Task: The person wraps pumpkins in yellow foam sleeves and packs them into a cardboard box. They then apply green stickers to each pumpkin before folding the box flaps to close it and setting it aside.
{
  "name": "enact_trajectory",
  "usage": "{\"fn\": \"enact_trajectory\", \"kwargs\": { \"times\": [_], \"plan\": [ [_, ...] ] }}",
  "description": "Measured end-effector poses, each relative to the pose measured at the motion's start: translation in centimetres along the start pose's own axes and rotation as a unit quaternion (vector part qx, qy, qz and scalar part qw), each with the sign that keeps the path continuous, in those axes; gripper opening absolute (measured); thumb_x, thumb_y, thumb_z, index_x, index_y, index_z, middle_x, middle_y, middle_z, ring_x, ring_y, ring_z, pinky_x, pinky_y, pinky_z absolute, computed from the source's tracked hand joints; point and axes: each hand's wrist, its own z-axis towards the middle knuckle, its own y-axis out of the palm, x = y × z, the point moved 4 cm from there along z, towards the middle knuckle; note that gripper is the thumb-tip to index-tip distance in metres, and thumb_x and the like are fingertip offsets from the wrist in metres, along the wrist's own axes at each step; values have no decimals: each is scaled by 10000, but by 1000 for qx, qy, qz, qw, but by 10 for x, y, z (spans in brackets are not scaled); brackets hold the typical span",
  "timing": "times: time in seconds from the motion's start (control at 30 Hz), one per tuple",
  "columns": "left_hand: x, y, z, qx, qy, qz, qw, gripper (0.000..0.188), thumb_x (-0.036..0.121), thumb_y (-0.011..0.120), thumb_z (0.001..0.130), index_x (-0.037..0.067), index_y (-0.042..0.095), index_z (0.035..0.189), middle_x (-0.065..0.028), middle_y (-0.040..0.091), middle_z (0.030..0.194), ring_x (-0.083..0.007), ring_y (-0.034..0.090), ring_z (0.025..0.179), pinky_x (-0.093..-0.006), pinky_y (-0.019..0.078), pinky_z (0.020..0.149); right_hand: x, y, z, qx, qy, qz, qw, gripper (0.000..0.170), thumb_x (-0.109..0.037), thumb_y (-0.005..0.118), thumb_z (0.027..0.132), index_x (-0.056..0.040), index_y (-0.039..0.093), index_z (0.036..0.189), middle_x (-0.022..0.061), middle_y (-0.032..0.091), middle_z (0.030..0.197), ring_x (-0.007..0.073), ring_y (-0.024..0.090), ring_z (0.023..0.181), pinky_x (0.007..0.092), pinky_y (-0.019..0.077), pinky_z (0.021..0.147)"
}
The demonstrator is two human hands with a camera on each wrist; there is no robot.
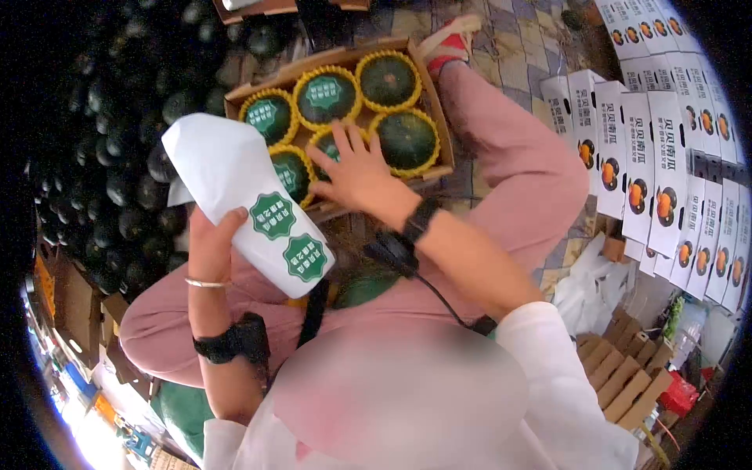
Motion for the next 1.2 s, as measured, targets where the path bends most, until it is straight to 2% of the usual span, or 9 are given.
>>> {"fn": "enact_trajectory", "kwargs": {
  "times": [0.07, 0.23, 0.43, 0.53, 0.67, 0.77, 0.93, 1.07, 1.2],
  "plan": [
    [7, -3, -1, 41, 44, -22, 998, 482, -25, 609, 772, -62, 475, 1234, -126, 601, 1139, -191, 599, 972, -300, 486, 838, -9, -11, -13, -9, 6, 113, 994, 746, -558, 515, 895, -72, 346, 1435, 301, 245, 1466, 461, 211, 1370, 561, 223, 1086],
    [-7, 25, -12, -5, -34, -182, 983, 406, 125, 624, 895, -44, 489, 1239, -113, 623, 1104, -164, 617, 937, -293, 503, 809, -53, -52, -43, 61, 87, 782, 614, 773, -1, 637, 843, -44, 187, 1470, 117, 675, 929, 125, 637, 759, 264, 520, 616],
    [2, 50, -32, -101, -65, -172, 978, 317, 197, 604, 930, -6, 579, 1172, -49, 644, 1043, -141, 609, 909, -278, 492, 778, -49, -80, -50, 212, -91, 322, 918, 384, -95, 706, 761, -47, 636, 1136, 185, 481, 1327, 306, 513, 1143, 394, 419, 959],
    [-5, 43, -32, -242, -36, -1, 970, 260, 130, 618, 903, -1, 601, 1126, -27, 642, 999, -120, 594, 885, -276, 489, 769, -37, -75, -52, 120, -115, 370, 914, 275, -120, 722, 773, -33, 694, 1032, 163, 596, 1196, 247, 562, 1076, 356, 441, 921],
    [5, 56, -39, -328, -89, 5, 940, 318, 19, 575, 831, -19, 586, 1146, -26, 640, 1006, -113, 590, 913, -276, 489, 797, -7, -50, -67, -84, 145, 675, 718, 135, -118, 698, 855, 0, 682, 918, 41, 671, 876, 91, 593, 773, 242, 476, 705],
    [4, 60, -37, -321, -143, -20, 936, 425, -32, 536, 777, -37, 553, 1202, -56, 646, 1044, -141, 608, 956, -287, 497, 828, 55, -32, -77, 88, 270, 698, 657, 173, -164, 721, 825, 0, 667, 824, 28, 640, 783, 84, 555, 701, 251, 460, 636],
    [5, 60, -21, -248, -125, 19, 961, 404, -21, 540, 777, -44, 563, 1180, -87, 653, 1043, -163, 626, 929, -307, 513, 801, 113, -38, -54, 254, 96, 170, 948, 140, -120, 700, 790, -4, 622, 802, 97, 618, 841, 227, 575, 776, 312, 483, 699],
    [17, 59, -20, -211, -70, 0, 975, 417, -14, 550, 768, -55, 550, 1183, -90, 649, 1059, -173, 619, 949, -315, 500, 837, 99, -26, -64, 194, -89, 104, 971, 223, -143, 648, 813, -4, 630, 986, 139, 587, 1031, 302, 531, 978, 380, 453, 864],
    [11, 54, -15, -184, -83, 4, 979, 438, -34, 544, 771, -51, 534, 1208, -99, 635, 1099, -173, 608, 988, -308, 490, 855, 97, -32, -55, 166, 44, 108, 979, 478, -323, 632, 857, 21, 548, 1178, 243, 512, 1235, 401, 452, 1177, 428, 384, 999]
  ]
}}
